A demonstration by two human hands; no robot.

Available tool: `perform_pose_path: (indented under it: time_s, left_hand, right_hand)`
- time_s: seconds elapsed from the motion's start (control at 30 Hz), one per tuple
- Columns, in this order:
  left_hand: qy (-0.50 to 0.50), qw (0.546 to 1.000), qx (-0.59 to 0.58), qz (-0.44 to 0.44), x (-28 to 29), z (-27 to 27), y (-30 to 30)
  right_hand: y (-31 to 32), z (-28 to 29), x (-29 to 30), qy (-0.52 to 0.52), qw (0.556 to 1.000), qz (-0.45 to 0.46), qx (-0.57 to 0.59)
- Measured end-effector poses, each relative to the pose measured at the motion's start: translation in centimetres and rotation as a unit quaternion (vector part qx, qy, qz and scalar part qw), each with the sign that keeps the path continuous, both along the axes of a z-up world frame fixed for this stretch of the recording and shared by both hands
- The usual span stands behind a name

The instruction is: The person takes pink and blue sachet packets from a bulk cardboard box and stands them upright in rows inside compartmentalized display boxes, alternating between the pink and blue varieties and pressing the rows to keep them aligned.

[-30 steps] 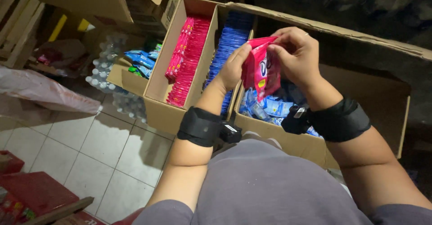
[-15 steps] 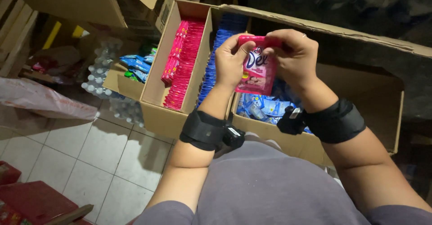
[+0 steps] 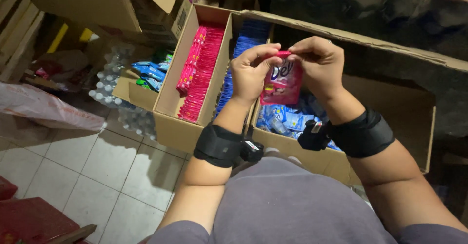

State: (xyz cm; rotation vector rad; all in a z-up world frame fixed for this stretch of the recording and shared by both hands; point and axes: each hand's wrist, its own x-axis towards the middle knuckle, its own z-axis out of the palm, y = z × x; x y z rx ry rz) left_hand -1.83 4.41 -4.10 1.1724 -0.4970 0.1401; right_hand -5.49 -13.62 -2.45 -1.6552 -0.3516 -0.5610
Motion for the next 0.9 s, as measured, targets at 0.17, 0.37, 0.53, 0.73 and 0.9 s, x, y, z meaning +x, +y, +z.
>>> perform_pose_path:
  time_s: [0.17,0.37,0.53,0.73,0.9]
  left_hand:
    - [0.002,1.000,-0.015,-0.001,1.6,-1.6,-0.5]
    - [0.000,0.999,0.020,0.039,2.6,-2.6,-0.3]
    - [0.065,0.997,0.017,-0.023,0.3,1.8,0.9]
    - [-0.112,0.972,0.207,-0.024,0.0,1.9,1.4]
    - [-0.062,0.987,0.146,0.024,1.2,-0.8,2.5]
  right_hand:
    - [0.4,0.5,0.3,-0.015,0.999,0.001,-0.034]
    - [2.4,2.9,0.2,0.100,0.990,0.023,0.097]
    - [-0.2,0.1,0.4,0.030,0.981,-0.046,-0.188]
    - [0.6,1.5,1.2,0.014,0.999,-0.033,0.011]
    - [3.4,1.3,1.9,0.000,0.992,0.063,0.107]
